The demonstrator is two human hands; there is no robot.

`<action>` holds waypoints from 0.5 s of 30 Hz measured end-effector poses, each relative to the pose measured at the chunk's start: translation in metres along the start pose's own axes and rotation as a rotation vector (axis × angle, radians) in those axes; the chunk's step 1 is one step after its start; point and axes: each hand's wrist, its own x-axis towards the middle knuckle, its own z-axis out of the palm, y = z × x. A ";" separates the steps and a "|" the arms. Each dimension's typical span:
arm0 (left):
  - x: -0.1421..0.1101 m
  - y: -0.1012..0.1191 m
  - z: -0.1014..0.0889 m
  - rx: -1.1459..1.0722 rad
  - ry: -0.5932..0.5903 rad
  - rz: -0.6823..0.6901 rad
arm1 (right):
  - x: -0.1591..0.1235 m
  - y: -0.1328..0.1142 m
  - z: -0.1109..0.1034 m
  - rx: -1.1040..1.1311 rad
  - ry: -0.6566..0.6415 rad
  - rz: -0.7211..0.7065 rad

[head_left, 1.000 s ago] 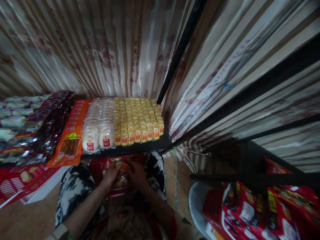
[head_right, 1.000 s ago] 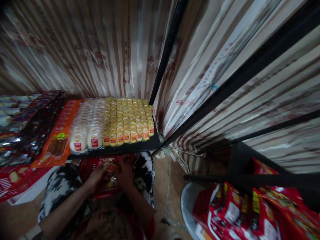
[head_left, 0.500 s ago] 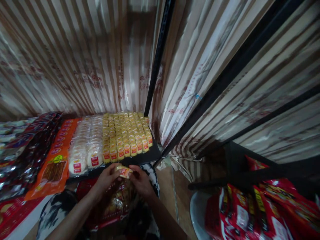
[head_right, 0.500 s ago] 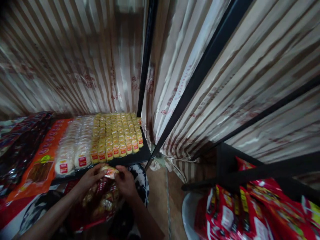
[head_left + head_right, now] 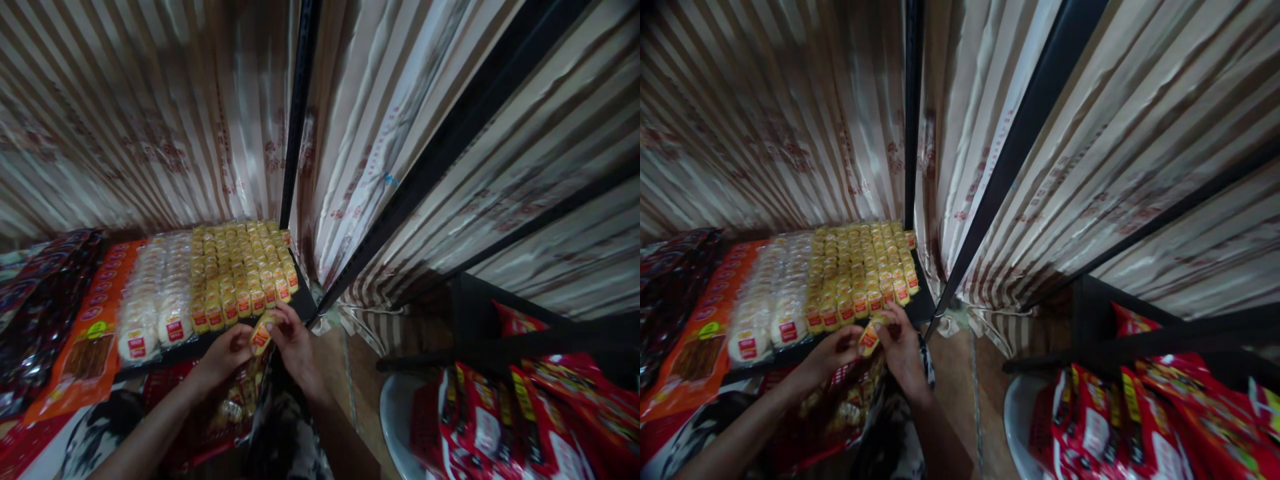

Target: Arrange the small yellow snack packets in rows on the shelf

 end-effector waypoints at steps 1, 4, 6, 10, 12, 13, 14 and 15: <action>0.005 0.003 -0.001 0.084 0.017 0.058 | 0.003 -0.003 -0.003 -0.030 -0.026 -0.025; 0.020 0.012 -0.003 0.245 0.059 0.179 | 0.010 -0.008 -0.007 -0.088 -0.127 -0.042; 0.026 0.017 -0.001 0.267 0.040 0.197 | 0.013 -0.005 -0.008 -0.072 -0.141 -0.045; 0.035 0.023 0.005 0.164 0.004 0.162 | 0.020 0.006 -0.010 0.000 -0.048 -0.083; 0.043 0.030 0.005 0.145 0.043 0.128 | 0.028 0.009 -0.014 -0.079 0.030 -0.116; 0.048 0.035 0.004 0.152 0.072 0.116 | 0.034 0.010 -0.017 -0.152 0.082 -0.139; 0.054 0.042 0.002 0.160 0.098 0.109 | 0.040 0.010 -0.020 -0.231 0.136 -0.159; 0.060 0.050 0.001 0.162 0.119 0.111 | 0.048 0.010 -0.022 -0.303 0.180 -0.170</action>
